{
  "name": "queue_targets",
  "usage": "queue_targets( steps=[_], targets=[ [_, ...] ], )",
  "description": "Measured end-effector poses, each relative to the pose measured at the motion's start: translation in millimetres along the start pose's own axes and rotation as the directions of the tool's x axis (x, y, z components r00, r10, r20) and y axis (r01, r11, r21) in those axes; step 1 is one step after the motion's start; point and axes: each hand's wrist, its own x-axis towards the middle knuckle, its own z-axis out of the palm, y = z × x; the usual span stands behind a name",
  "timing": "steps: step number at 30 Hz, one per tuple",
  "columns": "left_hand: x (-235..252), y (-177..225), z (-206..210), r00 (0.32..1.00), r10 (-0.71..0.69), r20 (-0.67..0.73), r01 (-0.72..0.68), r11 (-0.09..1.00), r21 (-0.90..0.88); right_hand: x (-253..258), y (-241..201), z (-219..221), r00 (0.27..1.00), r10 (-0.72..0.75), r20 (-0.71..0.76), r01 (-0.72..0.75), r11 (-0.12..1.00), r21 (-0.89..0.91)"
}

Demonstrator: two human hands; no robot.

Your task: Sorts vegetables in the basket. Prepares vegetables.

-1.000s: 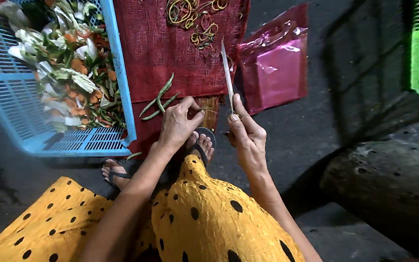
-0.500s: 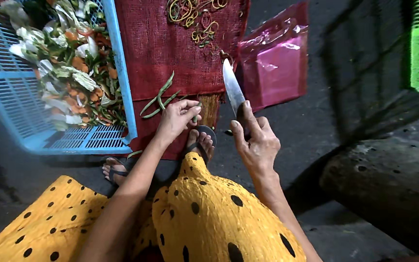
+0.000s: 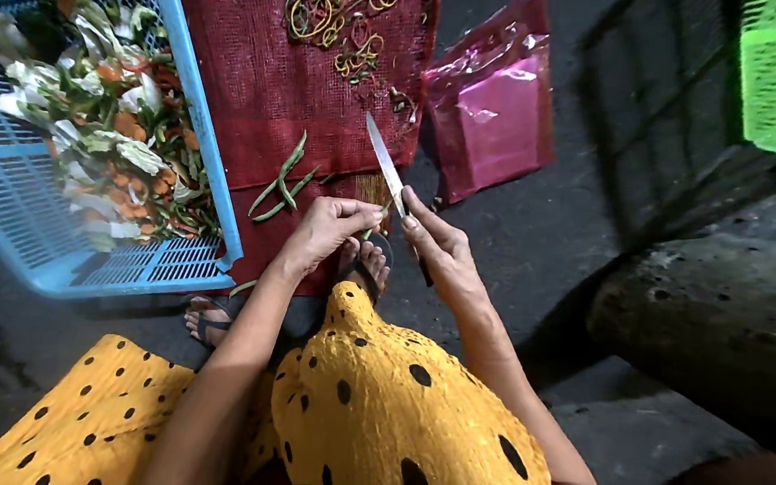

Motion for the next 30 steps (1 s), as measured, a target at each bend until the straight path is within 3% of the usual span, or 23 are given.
queue_targets(
  steps=[3,11,17,20,22,24,27,30],
  targets=[
    [1.1,-1.5,0.6,1.000,-0.005,0.017,0.003,0.990,0.139,3.6,-5.6,6.3,0.996,0.002,0.088,-0.015,0.990,0.142],
    [3.0,-3.6,-1.7,0.995,0.026,0.100,-0.043,0.986,0.164,10.7,-0.3,5.6,0.988,-0.033,0.150,0.023,0.997,0.074],
    [-9.5,5.4,7.3,0.999,0.033,-0.028,-0.023,0.949,0.314,12.5,3.7,14.4,0.995,-0.082,0.052,0.089,0.986,-0.139],
    [-10.7,10.3,10.5,0.996,0.030,-0.081,0.002,0.927,0.376,13.1,3.8,23.2,0.980,-0.197,-0.035,0.178,0.936,-0.303],
    [-8.1,8.6,11.1,0.995,-0.019,-0.097,0.045,0.961,0.272,15.2,7.1,26.6,0.936,-0.343,-0.082,0.278,0.861,-0.427],
    [-2.8,1.8,11.7,0.991,-0.121,-0.056,0.119,0.992,-0.029,18.2,10.2,26.1,0.884,-0.454,-0.112,0.347,0.797,-0.495],
    [3.0,-9.6,13.4,0.971,-0.234,0.035,0.229,0.887,-0.400,19.9,10.6,21.8,0.838,-0.536,-0.108,0.421,0.758,-0.498],
    [5.3,-10.6,15.7,0.951,-0.309,0.014,0.266,0.795,-0.545,14.2,10.9,20.1,0.816,-0.566,-0.115,0.469,0.766,-0.441]
  ],
)
